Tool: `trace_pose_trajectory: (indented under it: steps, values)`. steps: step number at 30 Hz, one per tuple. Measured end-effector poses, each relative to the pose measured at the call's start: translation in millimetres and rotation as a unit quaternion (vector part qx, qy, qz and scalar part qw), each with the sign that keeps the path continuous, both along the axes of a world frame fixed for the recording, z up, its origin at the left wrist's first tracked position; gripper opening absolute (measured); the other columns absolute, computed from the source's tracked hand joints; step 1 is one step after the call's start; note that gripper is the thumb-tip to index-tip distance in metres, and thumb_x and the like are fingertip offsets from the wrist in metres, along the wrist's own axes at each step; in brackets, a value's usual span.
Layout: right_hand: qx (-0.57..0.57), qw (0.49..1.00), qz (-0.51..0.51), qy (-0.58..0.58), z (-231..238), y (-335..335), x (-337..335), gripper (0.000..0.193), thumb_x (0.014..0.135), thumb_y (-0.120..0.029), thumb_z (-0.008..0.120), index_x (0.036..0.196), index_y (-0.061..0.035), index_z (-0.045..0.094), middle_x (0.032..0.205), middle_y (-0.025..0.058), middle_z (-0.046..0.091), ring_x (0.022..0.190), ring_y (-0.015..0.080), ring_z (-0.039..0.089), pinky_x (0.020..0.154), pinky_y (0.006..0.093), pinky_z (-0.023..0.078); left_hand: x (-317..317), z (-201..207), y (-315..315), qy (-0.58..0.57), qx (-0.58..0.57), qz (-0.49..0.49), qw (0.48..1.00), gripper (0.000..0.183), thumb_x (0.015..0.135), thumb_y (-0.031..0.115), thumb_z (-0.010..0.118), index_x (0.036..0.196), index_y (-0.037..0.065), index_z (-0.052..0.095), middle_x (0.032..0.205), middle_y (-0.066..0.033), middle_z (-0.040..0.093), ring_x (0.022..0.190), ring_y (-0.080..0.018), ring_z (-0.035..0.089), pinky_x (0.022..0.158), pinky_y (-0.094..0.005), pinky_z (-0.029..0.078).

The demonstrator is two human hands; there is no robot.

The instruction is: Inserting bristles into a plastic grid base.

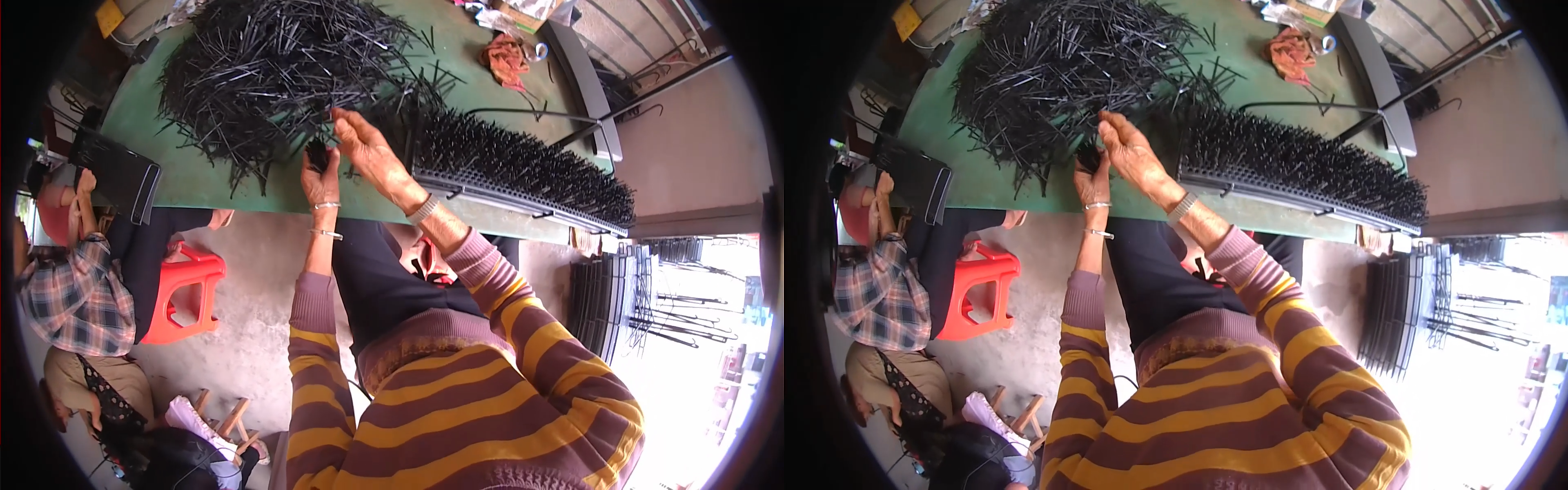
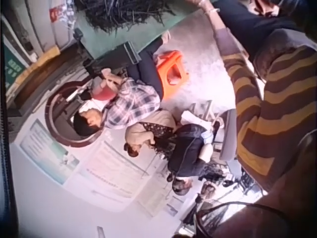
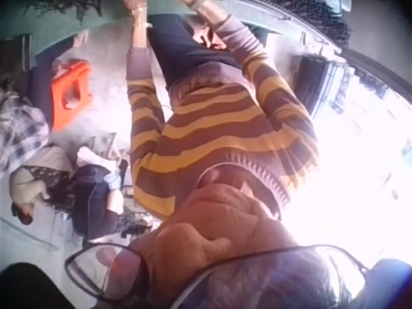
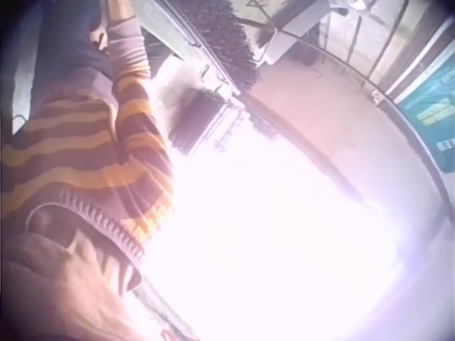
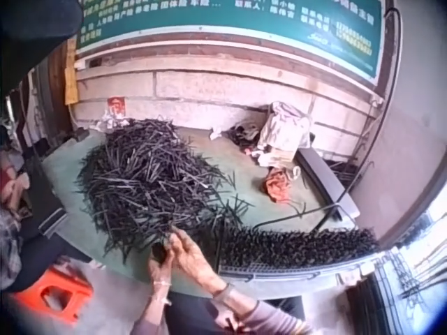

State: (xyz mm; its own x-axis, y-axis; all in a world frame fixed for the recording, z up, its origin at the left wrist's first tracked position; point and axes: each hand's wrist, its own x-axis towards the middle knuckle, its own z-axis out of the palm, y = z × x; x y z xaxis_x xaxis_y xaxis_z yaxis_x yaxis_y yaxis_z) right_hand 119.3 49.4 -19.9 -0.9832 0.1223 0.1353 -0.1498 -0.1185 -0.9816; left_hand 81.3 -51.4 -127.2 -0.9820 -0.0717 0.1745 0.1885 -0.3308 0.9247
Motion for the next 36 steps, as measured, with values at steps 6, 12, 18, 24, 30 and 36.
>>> trace_pose_trajectory:
  steps: [6, 12, 18, 24, 30, 36]
  values:
    - [0.587, 0.803, -0.011, -0.102, -0.9, 7.9, 17.6, 0.028, 0.081, -0.004, 0.055, 0.107, 0.0030, 0.058, 0.100, 0.0222, 0.057, 0.091, 0.0320, 0.062, 0.073, 0.0386, 0.054, -5.2, -7.7, -17.6, 0.018, -0.043, 0.045, 0.998, 0.017, 0.081, 0.006, 0.070, 0.094, 0.004, 0.059, 0.083, -0.0007, 0.061, 0.074, -0.0096, 0.057, 0.071, -0.0253, 0.048]
    - [0.784, 0.620, -0.012, 0.016, -55.5, 2.8, 28.8, 0.019, 0.079, -0.011, 0.056, 0.091, -0.0007, 0.065, 0.095, 0.0166, 0.056, 0.078, 0.0253, 0.062, 0.059, 0.0340, 0.052, -14.9, 42.1, -31.7, -0.248, 0.248, -0.023, 0.936, 0.018, 0.084, 0.024, 0.068, 0.086, 0.010, 0.056, 0.060, 0.0027, 0.045, 0.051, -0.0108, 0.042, 0.052, -0.0300, 0.037]
    - [0.781, 0.614, 0.028, 0.107, -55.1, 9.9, 10.3, 0.017, 0.078, -0.013, 0.056, 0.089, -0.0031, 0.066, 0.092, 0.0136, 0.057, 0.075, 0.0241, 0.062, 0.059, 0.0345, 0.049, 2.1, 35.5, -46.8, -0.305, 0.310, -0.122, 0.892, 0.025, 0.089, 0.030, 0.063, 0.076, 0.012, 0.051, 0.058, 0.0021, 0.042, 0.050, -0.0117, 0.041, 0.053, -0.0289, 0.039]
    - [0.766, 0.635, -0.046, 0.087, -57.8, 6.4, -12.3, 0.020, 0.079, -0.012, 0.055, 0.094, -0.0026, 0.063, 0.093, 0.0138, 0.058, 0.073, 0.0237, 0.062, 0.060, 0.0355, 0.048, 26.6, 18.9, -34.4, -0.383, 0.249, -0.050, 0.888, 0.024, 0.089, 0.028, 0.062, 0.079, 0.009, 0.050, 0.081, -0.0104, 0.066, 0.084, -0.0273, 0.067, 0.077, -0.0464, 0.054]
    - [0.441, 0.896, -0.018, -0.050, -15.5, 14.0, -18.4, 0.019, 0.071, -0.010, 0.061, 0.087, -0.0003, 0.062, 0.081, 0.0156, 0.064, 0.073, 0.0258, 0.066, 0.062, 0.0398, 0.052, 31.3, 21.6, -18.0, -0.361, 0.251, -0.152, 0.885, 0.019, 0.091, 0.027, 0.058, 0.090, 0.008, 0.055, 0.101, -0.0128, 0.067, 0.096, -0.0281, 0.065, 0.082, -0.0501, 0.053]
    - [0.107, 0.980, 0.105, -0.128, 11.6, 19.6, 7.8, 0.014, 0.075, -0.002, 0.053, 0.086, 0.0022, 0.059, 0.068, 0.0089, 0.062, 0.056, 0.0163, 0.061, 0.051, 0.0304, 0.051, 44.5, 39.9, -13.0, -0.328, 0.246, -0.164, 0.898, 0.018, 0.088, 0.024, 0.065, 0.094, 0.008, 0.060, 0.073, -0.0061, 0.060, 0.055, -0.0151, 0.053, 0.053, -0.0333, 0.047]
